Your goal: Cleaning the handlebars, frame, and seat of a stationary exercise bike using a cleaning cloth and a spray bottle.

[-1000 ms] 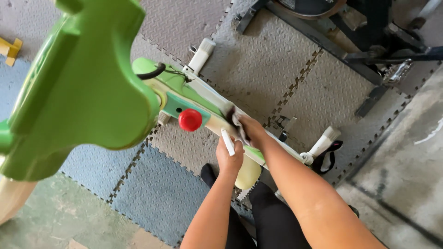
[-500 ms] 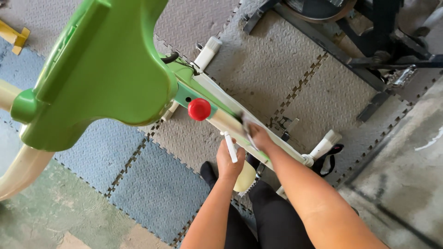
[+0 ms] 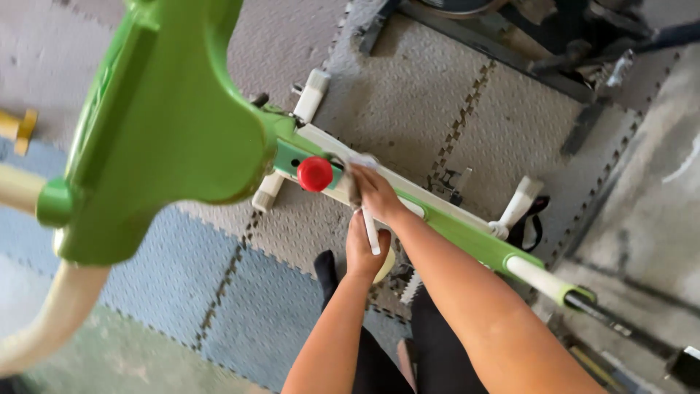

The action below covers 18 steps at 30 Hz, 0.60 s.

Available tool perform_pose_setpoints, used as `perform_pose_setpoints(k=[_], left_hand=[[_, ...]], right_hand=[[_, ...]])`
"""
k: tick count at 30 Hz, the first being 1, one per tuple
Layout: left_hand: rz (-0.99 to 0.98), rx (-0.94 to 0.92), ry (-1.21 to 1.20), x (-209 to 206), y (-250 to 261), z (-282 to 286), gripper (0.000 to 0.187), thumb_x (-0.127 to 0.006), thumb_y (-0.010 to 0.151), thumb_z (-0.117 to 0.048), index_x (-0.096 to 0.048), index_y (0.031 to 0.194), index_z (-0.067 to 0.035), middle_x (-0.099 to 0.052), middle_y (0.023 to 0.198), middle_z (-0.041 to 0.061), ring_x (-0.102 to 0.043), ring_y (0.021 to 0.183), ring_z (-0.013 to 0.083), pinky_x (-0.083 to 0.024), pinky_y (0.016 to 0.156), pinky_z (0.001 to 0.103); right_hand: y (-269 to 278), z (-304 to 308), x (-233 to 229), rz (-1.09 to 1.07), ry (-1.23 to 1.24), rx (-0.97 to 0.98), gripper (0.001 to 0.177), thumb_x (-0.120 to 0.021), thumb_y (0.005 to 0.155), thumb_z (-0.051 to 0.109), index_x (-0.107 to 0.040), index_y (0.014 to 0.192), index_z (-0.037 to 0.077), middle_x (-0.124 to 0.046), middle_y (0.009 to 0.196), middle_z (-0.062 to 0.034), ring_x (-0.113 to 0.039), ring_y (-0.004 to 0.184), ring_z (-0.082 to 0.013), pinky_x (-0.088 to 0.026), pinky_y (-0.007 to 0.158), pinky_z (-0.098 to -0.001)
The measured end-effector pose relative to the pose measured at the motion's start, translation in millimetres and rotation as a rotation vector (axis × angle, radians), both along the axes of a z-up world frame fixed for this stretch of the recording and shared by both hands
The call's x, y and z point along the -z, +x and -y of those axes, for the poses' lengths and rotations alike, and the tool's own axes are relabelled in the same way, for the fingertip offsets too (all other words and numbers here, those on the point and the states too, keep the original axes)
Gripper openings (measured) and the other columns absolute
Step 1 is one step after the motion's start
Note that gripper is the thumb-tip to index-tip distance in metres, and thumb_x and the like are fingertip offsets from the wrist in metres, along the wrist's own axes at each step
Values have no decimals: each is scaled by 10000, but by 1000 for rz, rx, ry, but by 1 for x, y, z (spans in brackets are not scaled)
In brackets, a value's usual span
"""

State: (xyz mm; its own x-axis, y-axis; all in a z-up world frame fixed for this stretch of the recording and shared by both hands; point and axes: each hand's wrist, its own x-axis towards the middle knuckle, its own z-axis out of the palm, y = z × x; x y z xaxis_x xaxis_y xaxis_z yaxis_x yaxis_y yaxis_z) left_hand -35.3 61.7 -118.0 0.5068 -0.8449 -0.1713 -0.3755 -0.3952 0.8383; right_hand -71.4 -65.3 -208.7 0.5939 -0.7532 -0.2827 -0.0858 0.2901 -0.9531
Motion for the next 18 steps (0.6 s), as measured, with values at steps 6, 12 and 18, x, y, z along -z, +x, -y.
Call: perform_pose_setpoints(k=[6, 12, 18], left_hand=[[95, 285, -121, 32, 41, -26, 508, -620, 792, -119, -541, 1267, 45, -597, 1133, 271, -578, 1067, 481, -503, 961, 495], [112, 492, -120, 23, 99, -34, 500, -609, 810, -117, -520, 1266, 67, -582, 1141, 291, -563, 1067, 496, -499, 975, 504], [46, 536, -181, 0, 143, -25, 491, -599, 786, -78, -544, 1257, 48, -611, 1124, 279, -597, 1039, 493, -524, 928, 498]], right_hand=[[-87, -48, 89, -354, 146, 220, 363, -430, 1107, 262, -689, 1281, 76, -685, 1050, -185, -639, 890, -278, -520, 812, -422], [-27, -71, 110, -728, -601, 482, 389, -374, 1103, 281, -699, 1218, 99, -706, 1242, -115, -608, 1176, -318, -408, 1052, -491], [77, -64, -54, -549, -652, 730, 384, -410, 1068, 245, -659, 1323, 100, -665, 1336, -123, -535, 1340, -319, -245, 1175, -563]])
